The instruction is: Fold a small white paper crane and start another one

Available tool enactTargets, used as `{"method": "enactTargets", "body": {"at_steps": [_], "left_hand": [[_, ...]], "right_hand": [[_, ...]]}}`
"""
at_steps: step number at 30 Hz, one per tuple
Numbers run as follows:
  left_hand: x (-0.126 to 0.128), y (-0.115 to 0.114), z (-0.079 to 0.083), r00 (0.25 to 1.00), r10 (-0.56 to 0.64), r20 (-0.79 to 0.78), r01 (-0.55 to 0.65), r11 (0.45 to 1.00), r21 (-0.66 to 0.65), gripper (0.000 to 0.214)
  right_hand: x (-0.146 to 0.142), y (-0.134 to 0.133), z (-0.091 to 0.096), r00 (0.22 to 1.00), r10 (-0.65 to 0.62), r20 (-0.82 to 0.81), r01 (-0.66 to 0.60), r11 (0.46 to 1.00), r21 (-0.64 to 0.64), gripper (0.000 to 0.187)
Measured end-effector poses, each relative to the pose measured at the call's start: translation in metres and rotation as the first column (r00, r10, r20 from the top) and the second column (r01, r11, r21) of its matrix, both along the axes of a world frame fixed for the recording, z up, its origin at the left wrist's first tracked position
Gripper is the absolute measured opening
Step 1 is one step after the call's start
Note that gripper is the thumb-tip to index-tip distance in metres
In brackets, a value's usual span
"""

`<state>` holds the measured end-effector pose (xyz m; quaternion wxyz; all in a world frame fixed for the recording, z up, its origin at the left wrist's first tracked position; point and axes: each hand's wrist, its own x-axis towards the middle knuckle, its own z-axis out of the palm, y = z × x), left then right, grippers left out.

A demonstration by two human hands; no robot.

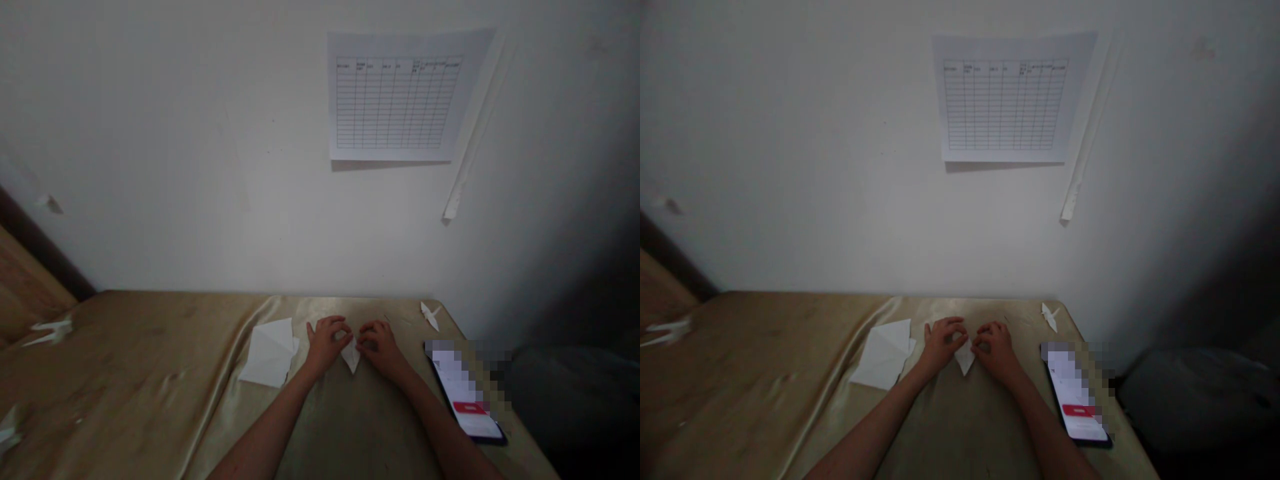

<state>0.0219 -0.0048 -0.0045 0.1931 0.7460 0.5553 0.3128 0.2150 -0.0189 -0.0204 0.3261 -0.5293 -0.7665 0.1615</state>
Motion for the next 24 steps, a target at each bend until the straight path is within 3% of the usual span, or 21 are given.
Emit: {"method": "enactTargets", "body": {"at_steps": [17,24], "left_hand": [[-0.0015,0.0013,0.006,0.997,-0.038,-0.067,0.032,0.995,-0.098,0.014],[-0.0006,0.0008,0.0052,0.999,-0.004,-0.035,0.002,0.998,-0.062,0.01]], "right_hand": [[-0.0043,0.0016,-0.0056,0.996,-0.04,-0.075,0.042,0.999,0.026,0.014],[-0.0042,0.0031,-0.0088,0.99,-0.048,-0.131,0.055,0.997,0.048,0.013]]}}
